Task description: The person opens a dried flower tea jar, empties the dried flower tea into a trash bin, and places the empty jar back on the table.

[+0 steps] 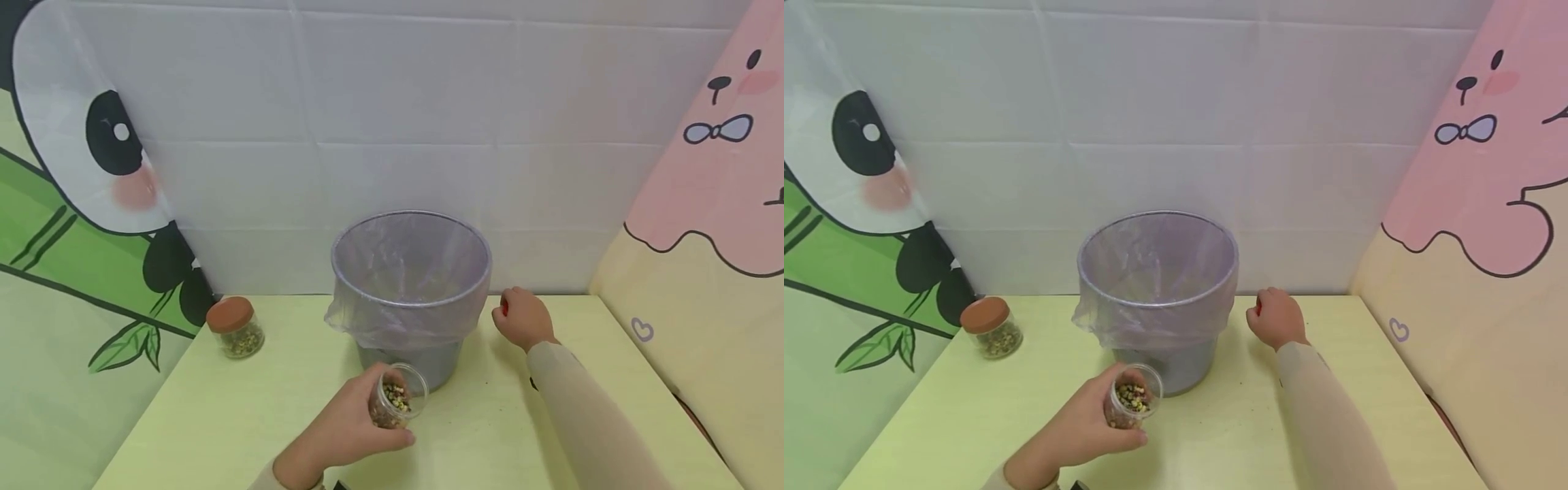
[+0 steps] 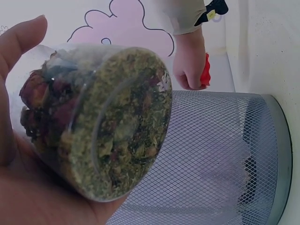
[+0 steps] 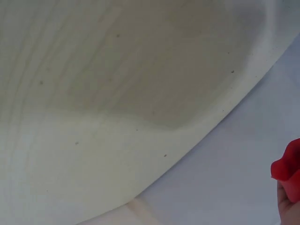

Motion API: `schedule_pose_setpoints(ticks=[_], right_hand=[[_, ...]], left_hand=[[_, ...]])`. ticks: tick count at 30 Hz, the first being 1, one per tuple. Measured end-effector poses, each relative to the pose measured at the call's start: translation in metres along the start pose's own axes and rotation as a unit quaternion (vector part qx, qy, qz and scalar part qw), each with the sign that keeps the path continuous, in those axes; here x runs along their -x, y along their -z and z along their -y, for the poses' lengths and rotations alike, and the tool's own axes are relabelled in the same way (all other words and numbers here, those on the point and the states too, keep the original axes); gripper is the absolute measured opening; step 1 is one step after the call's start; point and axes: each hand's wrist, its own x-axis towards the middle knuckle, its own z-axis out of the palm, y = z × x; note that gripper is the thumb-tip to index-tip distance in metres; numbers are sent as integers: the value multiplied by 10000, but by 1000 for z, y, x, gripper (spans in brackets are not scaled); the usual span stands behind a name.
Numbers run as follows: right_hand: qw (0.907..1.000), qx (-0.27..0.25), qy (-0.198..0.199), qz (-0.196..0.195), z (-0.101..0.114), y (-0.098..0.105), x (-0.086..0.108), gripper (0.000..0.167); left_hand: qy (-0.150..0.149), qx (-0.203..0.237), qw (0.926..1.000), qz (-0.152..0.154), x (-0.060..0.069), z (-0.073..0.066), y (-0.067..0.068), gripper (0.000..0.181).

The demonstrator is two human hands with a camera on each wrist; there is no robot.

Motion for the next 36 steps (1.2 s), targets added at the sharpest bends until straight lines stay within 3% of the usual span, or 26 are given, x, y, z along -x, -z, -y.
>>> schedule_pose_setpoints(ticks=[5,10,15,24,36], right_hand=[[9989,-90,-222,392,-7,-12,4,11],[9972,78,-155,726,-12,-23,5,21],[9965,457,-131,692,-15,-32,8,25],[9962,497,-200,692,-21,-44,15,28],[9947,566,-69,851,-12,-38,15,22]], left_hand=[[-77,102,9999,35,1,-2,0,50],[-168,275,9994,154,1,-2,0,51],[-158,350,9991,180,0,-2,0,53],[-158,262,9994,155,2,-3,-2,51],[-151,345,9991,187,1,-2,-1,52]])
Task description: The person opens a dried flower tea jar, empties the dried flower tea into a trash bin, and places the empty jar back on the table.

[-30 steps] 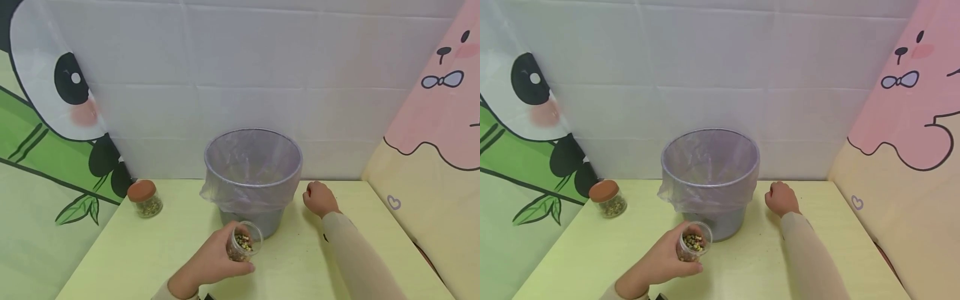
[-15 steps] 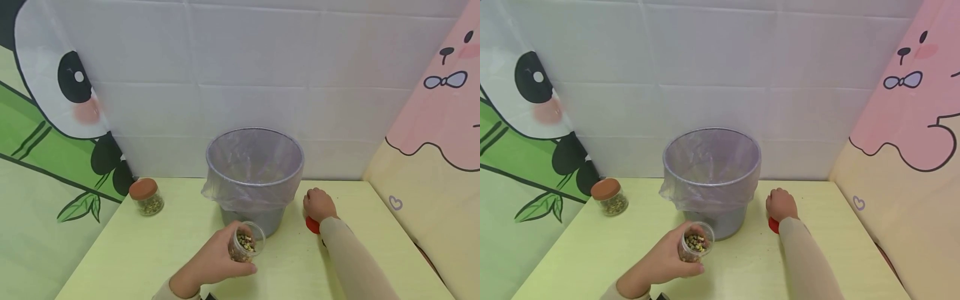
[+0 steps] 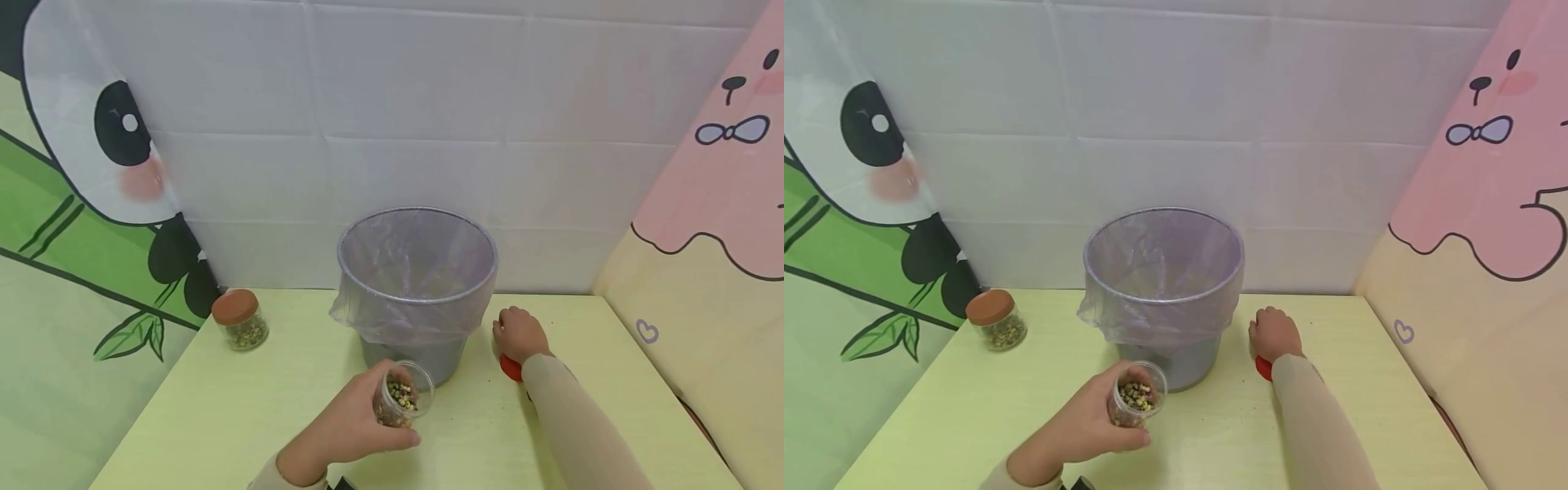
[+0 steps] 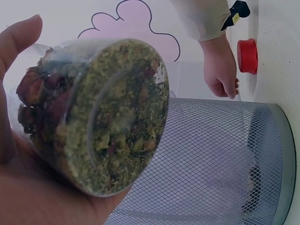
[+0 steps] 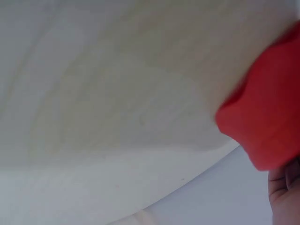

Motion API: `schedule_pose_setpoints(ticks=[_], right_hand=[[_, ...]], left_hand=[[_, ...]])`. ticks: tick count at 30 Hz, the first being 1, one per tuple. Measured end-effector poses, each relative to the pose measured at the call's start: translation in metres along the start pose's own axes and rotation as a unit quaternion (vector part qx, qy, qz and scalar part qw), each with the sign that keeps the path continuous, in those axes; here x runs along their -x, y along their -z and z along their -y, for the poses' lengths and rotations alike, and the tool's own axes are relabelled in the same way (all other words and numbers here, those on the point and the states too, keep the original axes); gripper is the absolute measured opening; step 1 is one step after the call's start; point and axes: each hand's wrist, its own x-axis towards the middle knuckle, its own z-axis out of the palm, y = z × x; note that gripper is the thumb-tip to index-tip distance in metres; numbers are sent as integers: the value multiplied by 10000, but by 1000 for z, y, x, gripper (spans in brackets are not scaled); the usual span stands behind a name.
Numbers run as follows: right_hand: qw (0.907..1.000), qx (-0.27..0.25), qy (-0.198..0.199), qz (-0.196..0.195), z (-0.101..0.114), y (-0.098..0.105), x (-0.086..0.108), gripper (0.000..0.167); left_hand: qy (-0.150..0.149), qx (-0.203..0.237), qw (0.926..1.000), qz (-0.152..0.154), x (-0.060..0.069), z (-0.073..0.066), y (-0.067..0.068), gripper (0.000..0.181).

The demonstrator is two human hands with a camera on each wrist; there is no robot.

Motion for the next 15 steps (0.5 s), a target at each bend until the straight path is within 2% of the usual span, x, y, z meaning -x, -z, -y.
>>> schedule_pose_setpoints(ticks=[7,15], right_hand=[[9995,120,287,38,6,9,0,22],[9984,227,508,31,14,32,3,21]], left_hand=[[8,-119,9999,-80,0,5,-3,52],[49,-173,9998,-87,-3,10,-6,50]])
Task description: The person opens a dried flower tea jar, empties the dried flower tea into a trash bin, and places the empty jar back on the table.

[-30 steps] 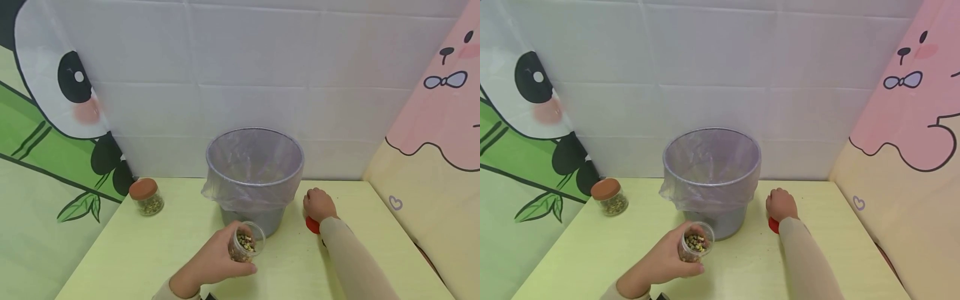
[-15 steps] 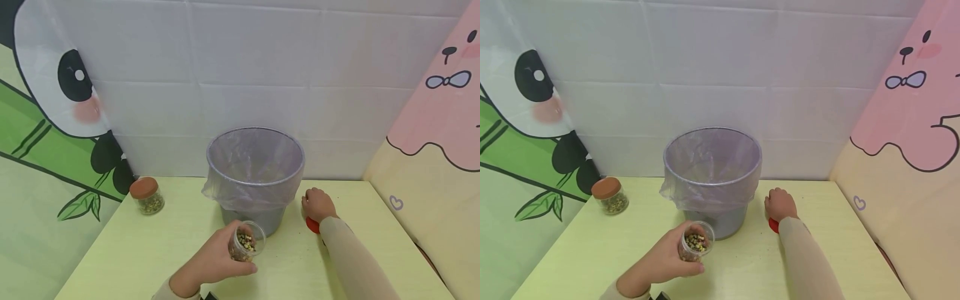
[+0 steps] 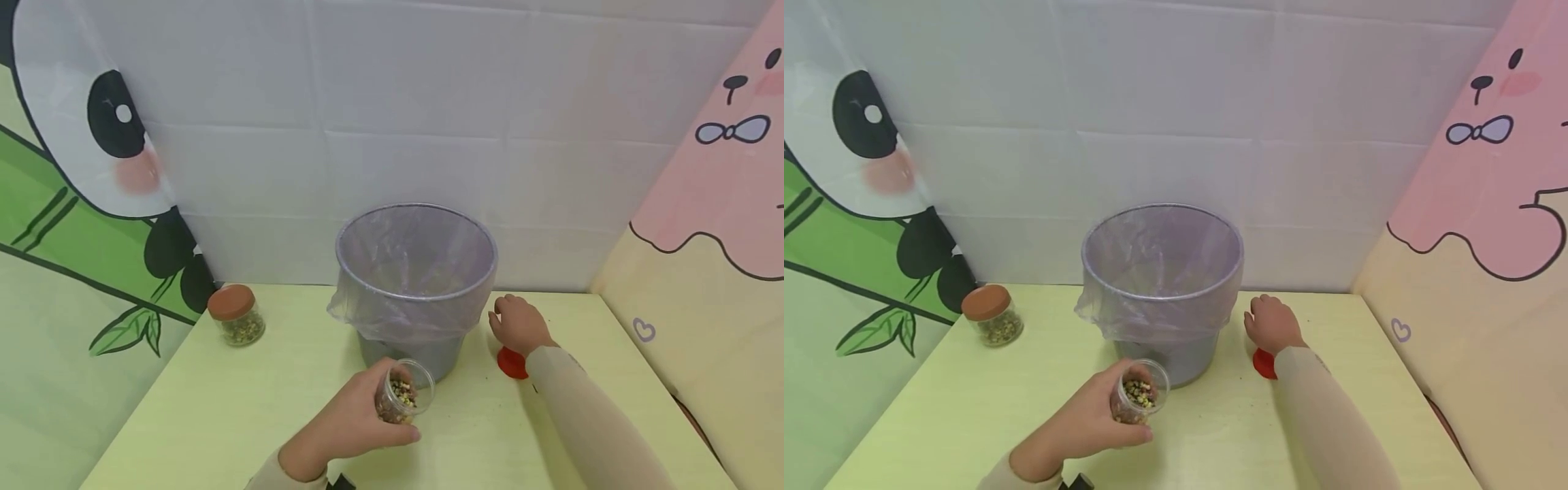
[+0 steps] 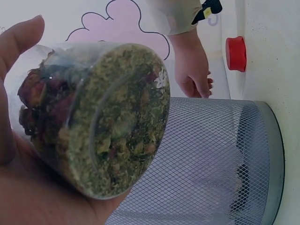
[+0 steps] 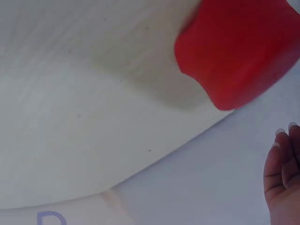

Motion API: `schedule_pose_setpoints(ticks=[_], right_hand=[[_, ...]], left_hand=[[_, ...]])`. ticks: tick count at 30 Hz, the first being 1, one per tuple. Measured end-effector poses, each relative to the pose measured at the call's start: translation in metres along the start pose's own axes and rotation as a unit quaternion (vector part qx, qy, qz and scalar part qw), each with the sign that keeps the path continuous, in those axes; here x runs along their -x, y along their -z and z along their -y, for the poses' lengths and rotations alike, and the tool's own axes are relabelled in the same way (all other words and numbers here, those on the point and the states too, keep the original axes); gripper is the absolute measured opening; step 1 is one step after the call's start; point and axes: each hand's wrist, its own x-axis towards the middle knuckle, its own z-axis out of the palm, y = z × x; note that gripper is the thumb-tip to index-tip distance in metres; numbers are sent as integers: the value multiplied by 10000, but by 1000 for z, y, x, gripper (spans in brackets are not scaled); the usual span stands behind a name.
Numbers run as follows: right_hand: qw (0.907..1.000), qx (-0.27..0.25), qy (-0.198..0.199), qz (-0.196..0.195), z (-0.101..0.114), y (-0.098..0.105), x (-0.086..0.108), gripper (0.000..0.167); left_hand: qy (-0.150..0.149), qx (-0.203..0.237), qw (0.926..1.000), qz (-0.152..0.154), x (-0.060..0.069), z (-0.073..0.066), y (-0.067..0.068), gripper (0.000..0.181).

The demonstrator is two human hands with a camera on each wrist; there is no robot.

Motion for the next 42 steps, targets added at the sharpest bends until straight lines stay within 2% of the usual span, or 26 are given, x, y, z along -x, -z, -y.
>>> schedule_pose_setpoints(ticks=[6,11,15,20,25,33,35,37,39,42], right_hand=[[9998,78,180,-65,7,14,-3,21],[9997,-79,134,197,12,30,-6,23],[9972,-627,-214,355,11,48,-11,24],[9881,-1316,-696,398,7,71,-15,28],[9818,-1708,-772,307,12,92,-17,31],[9721,-2193,-831,85,31,116,-21,40],[9670,-2378,-917,23,36,122,-23,40],[9566,-2725,-1031,-32,40,127,-25,42],[9422,-3147,-1147,-102,45,131,-27,42],[9144,-3827,-1305,-176,53,138,-30,45]], left_hand=[[19,35,10000,-6,0,0,-1,50],[71,-75,9999,-95,3,2,-1,52],[149,-45,9997,-182,5,7,-2,53],[186,-142,9996,-154,6,14,-4,51],[167,-537,9984,-95,8,18,-3,52],[309,-512,9979,-255,13,22,0,54],[322,-495,9978,-299,15,23,3,54],[323,-516,9976,-333,17,23,7,54],[308,-588,9971,-371,18,23,11,55],[301,-715,9962,-398,20,20,18,56]])
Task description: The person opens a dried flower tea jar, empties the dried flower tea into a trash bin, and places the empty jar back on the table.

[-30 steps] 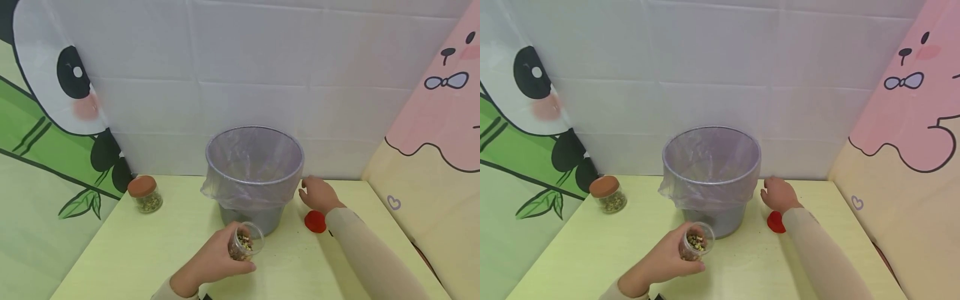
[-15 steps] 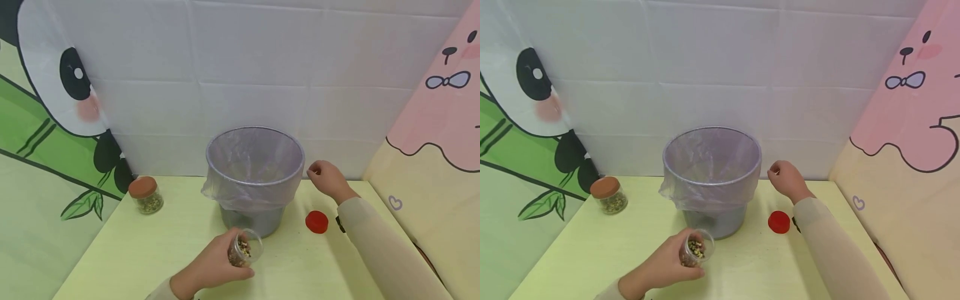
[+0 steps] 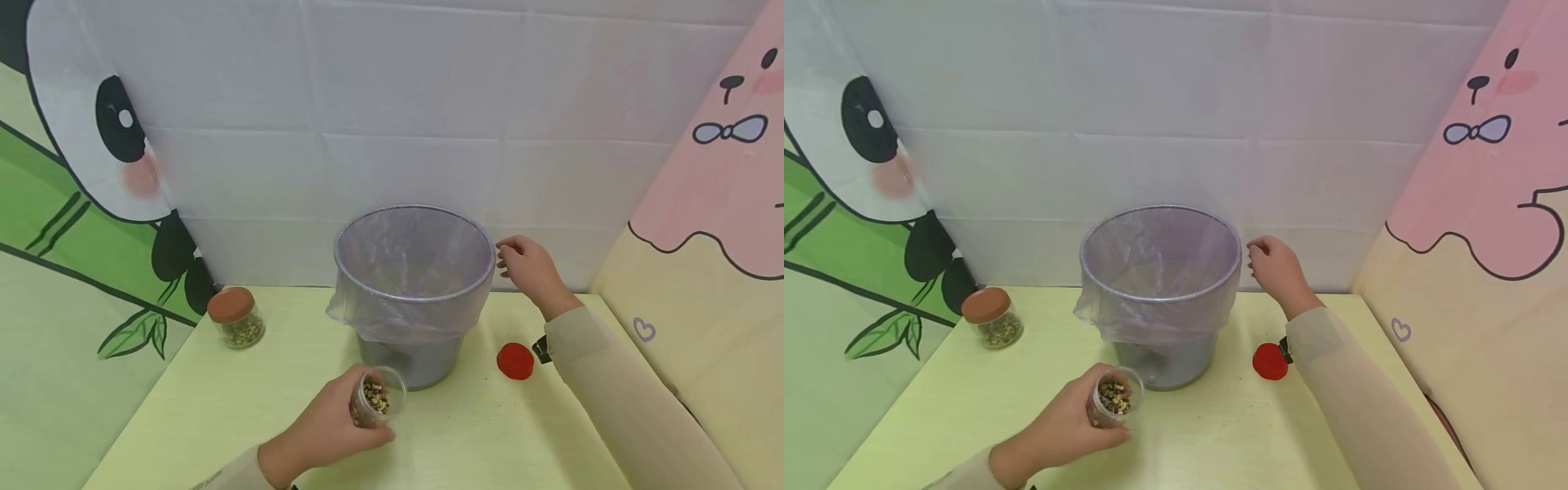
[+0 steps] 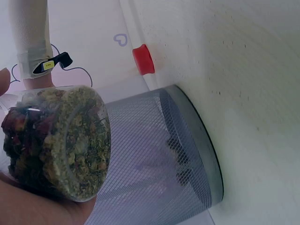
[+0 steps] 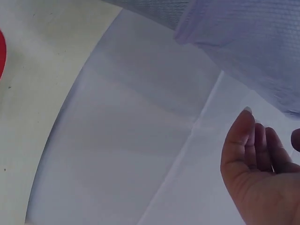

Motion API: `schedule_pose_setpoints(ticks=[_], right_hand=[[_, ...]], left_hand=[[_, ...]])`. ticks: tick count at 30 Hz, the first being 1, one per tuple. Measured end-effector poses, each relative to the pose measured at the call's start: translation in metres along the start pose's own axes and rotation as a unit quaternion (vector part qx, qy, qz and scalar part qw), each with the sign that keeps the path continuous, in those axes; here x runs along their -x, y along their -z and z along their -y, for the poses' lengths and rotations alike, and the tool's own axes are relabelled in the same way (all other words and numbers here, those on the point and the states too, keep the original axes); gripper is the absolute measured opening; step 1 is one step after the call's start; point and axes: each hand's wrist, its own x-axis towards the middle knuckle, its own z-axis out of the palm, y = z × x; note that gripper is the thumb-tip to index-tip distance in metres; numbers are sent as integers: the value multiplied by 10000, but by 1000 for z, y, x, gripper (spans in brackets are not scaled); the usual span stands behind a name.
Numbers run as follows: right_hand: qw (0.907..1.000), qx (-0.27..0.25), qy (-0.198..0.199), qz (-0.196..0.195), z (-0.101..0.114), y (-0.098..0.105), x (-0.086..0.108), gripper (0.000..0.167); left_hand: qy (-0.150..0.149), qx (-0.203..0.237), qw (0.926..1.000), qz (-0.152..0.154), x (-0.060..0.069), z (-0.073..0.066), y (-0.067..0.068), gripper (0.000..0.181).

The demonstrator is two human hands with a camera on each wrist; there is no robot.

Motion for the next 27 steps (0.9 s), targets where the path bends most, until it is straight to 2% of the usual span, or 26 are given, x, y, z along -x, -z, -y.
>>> schedule_pose_setpoints(ticks=[3,8,13,18,27], right_hand=[[9991,-395,-164,-11,7,-1,0,50],[9972,-521,-532,100,22,-2,-5,58],[9924,-677,-933,430,39,-4,-16,52],[9905,-596,-1072,628,51,-4,-22,40],[9868,-335,-1475,576,66,-10,-31,44]], left_hand=[[39,-62,10000,43,1,-2,7,57],[52,-195,9998,3,0,-6,16,59],[-4,-302,9995,-114,-1,-9,22,59],[11,-174,9998,0,-3,-11,22,59],[-62,-48,9999,115,-5,-16,14,58]])
